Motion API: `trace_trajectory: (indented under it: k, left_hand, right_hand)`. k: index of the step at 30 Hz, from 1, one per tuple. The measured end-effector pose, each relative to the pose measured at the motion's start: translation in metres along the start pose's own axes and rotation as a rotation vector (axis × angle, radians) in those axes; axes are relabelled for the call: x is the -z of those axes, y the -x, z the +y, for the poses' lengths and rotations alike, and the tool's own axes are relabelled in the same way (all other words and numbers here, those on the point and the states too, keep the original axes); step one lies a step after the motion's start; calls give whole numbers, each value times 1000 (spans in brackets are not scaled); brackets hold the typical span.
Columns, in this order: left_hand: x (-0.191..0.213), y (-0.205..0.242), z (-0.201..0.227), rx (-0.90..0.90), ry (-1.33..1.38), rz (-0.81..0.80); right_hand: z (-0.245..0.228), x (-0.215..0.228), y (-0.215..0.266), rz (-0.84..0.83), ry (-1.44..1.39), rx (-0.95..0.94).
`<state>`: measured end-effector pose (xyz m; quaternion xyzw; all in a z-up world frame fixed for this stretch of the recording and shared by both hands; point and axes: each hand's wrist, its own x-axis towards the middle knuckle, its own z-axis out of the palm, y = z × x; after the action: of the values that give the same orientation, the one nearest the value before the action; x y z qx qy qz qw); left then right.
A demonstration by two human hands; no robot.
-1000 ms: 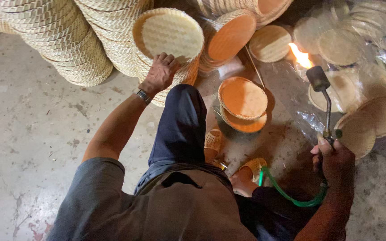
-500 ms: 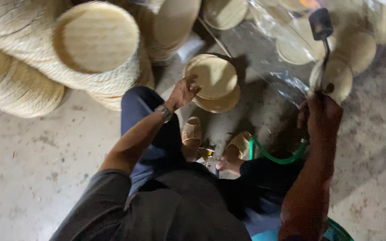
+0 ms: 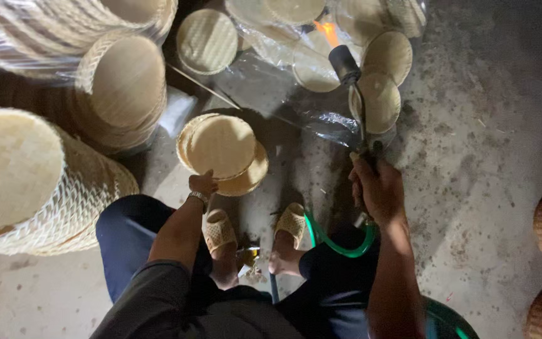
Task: The person uses a handheld blowtorch to apply flame to the surface of woven baskets. They pick up baskets from a stack, rotate them while applying the flame, and place them back down. The process is repeated for multiple baskets.
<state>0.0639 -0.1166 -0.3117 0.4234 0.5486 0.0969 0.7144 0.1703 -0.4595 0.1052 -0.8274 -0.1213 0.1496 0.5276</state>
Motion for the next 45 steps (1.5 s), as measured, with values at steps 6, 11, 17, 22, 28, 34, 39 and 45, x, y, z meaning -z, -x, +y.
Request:
trace_trajectory:
  k: [6, 11, 17, 22, 28, 34, 39, 45]
  left_hand:
    - [3, -6, 2, -436, -1011, -118]
    - [12, 2, -13, -907, -1443, -3]
    - [2, 41, -16, -708, -340, -27]
    - [-7, 70, 58, -674, 415, -124]
    - [13, 102, 152, -834, 355, -114]
    - [51, 131, 182, -1021, 222, -126]
    - [77, 152, 205, -980, 232, -241]
    - [96, 171, 226, -1042, 17, -135]
  right_hand:
    - [2, -3, -5, 5, 2, -143]
    - [1, -10, -3, -42, 7, -136]
    - [-2, -24, 6, -197, 88, -90]
    - [0, -34, 25, -314, 271, -22]
    - [10, -50, 50, -444, 258, 71]
    - [6, -58, 58, -372, 179, 92]
    - [-13, -53, 61, -347, 290, -24]
    - [-18, -53, 59, -398, 208, 24]
